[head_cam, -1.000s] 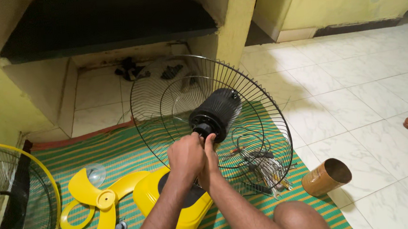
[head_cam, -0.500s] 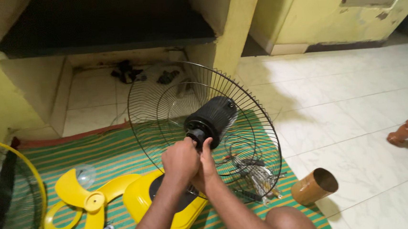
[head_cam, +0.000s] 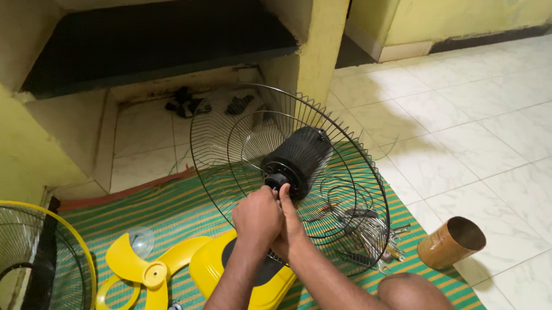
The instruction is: The person assembles a yellow pedestal fan by attaching the motor housing to the base, securing the front grill, and mounting the fan blades onto the motor shaft. They then attach the rear grill and tighten the central nut to complete the assembly.
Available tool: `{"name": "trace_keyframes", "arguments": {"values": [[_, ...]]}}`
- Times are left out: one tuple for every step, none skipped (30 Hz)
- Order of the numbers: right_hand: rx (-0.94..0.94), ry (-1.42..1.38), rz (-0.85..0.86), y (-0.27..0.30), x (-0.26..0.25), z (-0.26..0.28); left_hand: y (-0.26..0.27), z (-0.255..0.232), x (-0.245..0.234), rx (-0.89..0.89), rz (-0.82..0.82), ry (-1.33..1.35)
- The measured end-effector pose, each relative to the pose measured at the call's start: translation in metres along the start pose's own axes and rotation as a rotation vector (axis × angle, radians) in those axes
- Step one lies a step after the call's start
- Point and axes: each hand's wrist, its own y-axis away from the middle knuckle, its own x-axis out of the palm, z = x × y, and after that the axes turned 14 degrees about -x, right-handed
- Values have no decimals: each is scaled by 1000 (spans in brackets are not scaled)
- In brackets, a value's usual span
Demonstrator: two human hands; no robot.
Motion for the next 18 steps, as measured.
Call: {"name": "trace_keyframes", "arguments": {"values": [[-7,-30,-15,1,2,0,0,-1,0,13,-2,-3],[11,-23,-13,2,4,0,0,-1,0,11,-19,2],[25,-16,-11,4,7,0,-1,-2,-1,12,-37,9],[40,-9,-9,4,9,1,-2,-3,-1,13,-55,16],[28,-11,-12,5,10,2,-1,-3,-1,14,-49,-3],[16,-12,-16,6,11,2,0,-3,-1,14,-42,-22],[7,-14,-20,7,11,1,0,-3,-1,11,-36,-42],[1,-53,-8,7,11,0,0,-2,-1,7,-31,-45],[-4,-90,4,6,11,-1,0,-2,-1,2,-28,-46],[-8,-127,17,5,10,-1,-1,-3,-2,-3,-25,-46],[17,-77,-37,4,8,-2,-1,-3,-3,-8,-17,-49],[44,-26,-91,3,7,-3,-1,-3,-4,-14,-9,-52],[70,24,-145,1,5,-4,-1,-4,-5,-18,-1,-54],[42,82,-187,0,4,-5,-1,-4,-7,-25,8,-57],[14,141,-229,-1,3,-5,0,-4,-9,-31,17,-58],[-14,200,-271,-3,2,-6,0,-5,-10,-37,26,-59],[-42,241,-269,-4,2,-6,1,-5,-11,-38,30,-50],[-71,282,-267,-4,2,-6,1,-6,-12,-38,34,-41]]}}
